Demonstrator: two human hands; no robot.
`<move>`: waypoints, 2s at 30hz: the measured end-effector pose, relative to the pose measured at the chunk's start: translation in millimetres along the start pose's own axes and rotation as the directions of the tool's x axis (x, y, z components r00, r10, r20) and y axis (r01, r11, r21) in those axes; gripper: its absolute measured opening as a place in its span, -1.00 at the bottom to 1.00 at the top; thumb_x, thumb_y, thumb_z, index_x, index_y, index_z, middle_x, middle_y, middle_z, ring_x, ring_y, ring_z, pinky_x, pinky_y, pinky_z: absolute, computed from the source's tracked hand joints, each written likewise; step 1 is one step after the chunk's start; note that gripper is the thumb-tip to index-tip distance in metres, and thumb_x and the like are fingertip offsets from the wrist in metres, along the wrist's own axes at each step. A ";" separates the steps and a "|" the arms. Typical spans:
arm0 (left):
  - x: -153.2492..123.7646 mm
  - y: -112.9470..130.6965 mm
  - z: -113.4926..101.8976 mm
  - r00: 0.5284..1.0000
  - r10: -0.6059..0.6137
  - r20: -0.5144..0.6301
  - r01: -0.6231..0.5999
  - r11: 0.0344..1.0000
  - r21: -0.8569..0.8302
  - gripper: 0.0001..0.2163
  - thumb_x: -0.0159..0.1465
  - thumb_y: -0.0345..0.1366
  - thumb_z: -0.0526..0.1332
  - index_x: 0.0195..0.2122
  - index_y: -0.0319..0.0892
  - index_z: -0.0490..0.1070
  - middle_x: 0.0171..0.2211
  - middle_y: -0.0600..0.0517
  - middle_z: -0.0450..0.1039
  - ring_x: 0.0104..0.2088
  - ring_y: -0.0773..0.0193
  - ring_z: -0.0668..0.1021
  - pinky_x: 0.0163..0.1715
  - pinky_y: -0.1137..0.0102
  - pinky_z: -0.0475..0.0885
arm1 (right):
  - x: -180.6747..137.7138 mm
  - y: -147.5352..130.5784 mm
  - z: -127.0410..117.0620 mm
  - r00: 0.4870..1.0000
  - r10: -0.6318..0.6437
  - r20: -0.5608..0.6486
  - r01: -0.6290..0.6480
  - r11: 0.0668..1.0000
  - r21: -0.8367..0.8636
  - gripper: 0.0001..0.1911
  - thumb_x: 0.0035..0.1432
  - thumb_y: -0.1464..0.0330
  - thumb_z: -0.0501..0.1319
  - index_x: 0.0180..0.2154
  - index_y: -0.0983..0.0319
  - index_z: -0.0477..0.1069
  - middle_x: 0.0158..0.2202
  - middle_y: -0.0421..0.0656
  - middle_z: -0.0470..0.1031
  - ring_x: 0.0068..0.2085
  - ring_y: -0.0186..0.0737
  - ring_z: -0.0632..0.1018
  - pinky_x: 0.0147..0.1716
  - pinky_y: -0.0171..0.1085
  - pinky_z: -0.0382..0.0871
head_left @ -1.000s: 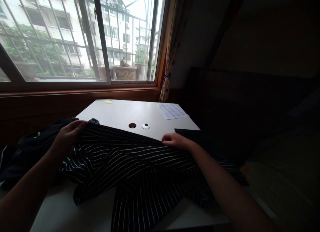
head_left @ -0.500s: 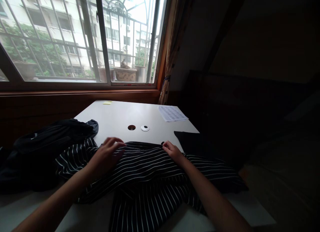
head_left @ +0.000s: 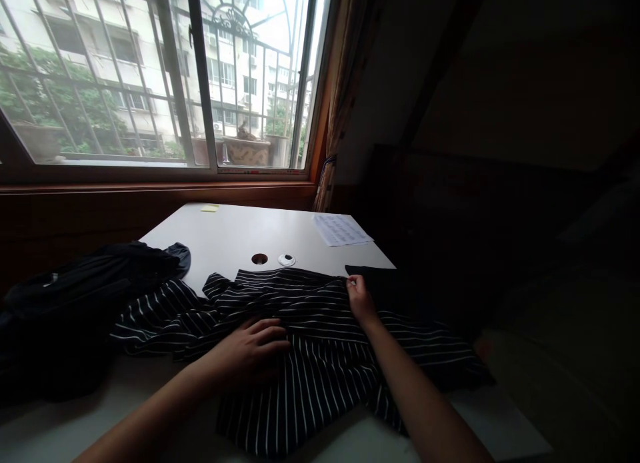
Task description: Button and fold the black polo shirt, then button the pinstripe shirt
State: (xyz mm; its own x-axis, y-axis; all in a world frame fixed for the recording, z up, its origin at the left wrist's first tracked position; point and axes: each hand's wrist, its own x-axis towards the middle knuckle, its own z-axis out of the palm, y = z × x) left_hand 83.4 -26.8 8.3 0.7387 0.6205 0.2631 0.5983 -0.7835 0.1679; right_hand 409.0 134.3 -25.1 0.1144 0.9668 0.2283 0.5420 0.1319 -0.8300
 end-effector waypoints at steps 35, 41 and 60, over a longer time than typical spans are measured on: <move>-117.2 -121.6 -78.2 0.412 -0.525 -0.745 0.858 0.498 0.123 -0.84 0.27 -0.35 0.05 -0.28 -0.20 0.41 -0.17 -0.06 0.39 -0.15 -0.02 0.45 -0.02 0.03 0.32 | 29.0 -48.7 -109.1 0.942 0.285 -0.175 -0.088 0.717 0.691 -0.70 -0.07 0.22 0.37 -0.26 0.17 0.44 -0.40 -0.24 0.49 -0.40 -0.25 0.51 -0.41 -0.27 0.46; -59.3 -79.3 -57.4 0.652 -0.409 -0.639 0.606 0.787 0.115 -0.82 0.34 -0.31 0.10 -0.10 -0.12 0.44 -0.07 -0.06 0.45 -0.04 0.04 0.42 0.03 0.12 0.36 | 26.8 -49.1 -101.5 0.953 0.235 -0.191 -0.046 0.737 0.674 -0.62 -0.09 0.11 0.40 -0.27 0.15 0.41 -0.41 -0.26 0.48 -0.39 -0.24 0.51 -0.39 -0.26 0.46; -9.2 -10.4 -4.5 0.999 -0.039 0.000 0.039 0.995 -0.094 -0.80 0.33 -0.44 0.09 -0.15 -0.07 0.45 -0.25 0.00 0.45 -0.26 0.20 0.46 -0.24 0.32 0.41 | 32.3 -63.5 -147.1 0.859 0.045 -0.511 0.362 0.651 0.667 -0.64 -0.05 0.22 0.41 -0.20 0.12 0.39 -0.28 -0.30 0.46 -0.23 -0.29 0.49 -0.16 -0.23 0.40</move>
State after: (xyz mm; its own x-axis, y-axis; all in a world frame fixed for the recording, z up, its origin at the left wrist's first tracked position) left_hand 69.0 -24.6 8.4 0.7148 0.6508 0.2559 0.5950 -0.7583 0.2666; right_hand 500.7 125.0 109.8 0.5479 0.7243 0.4185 -0.1605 0.5820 -0.7972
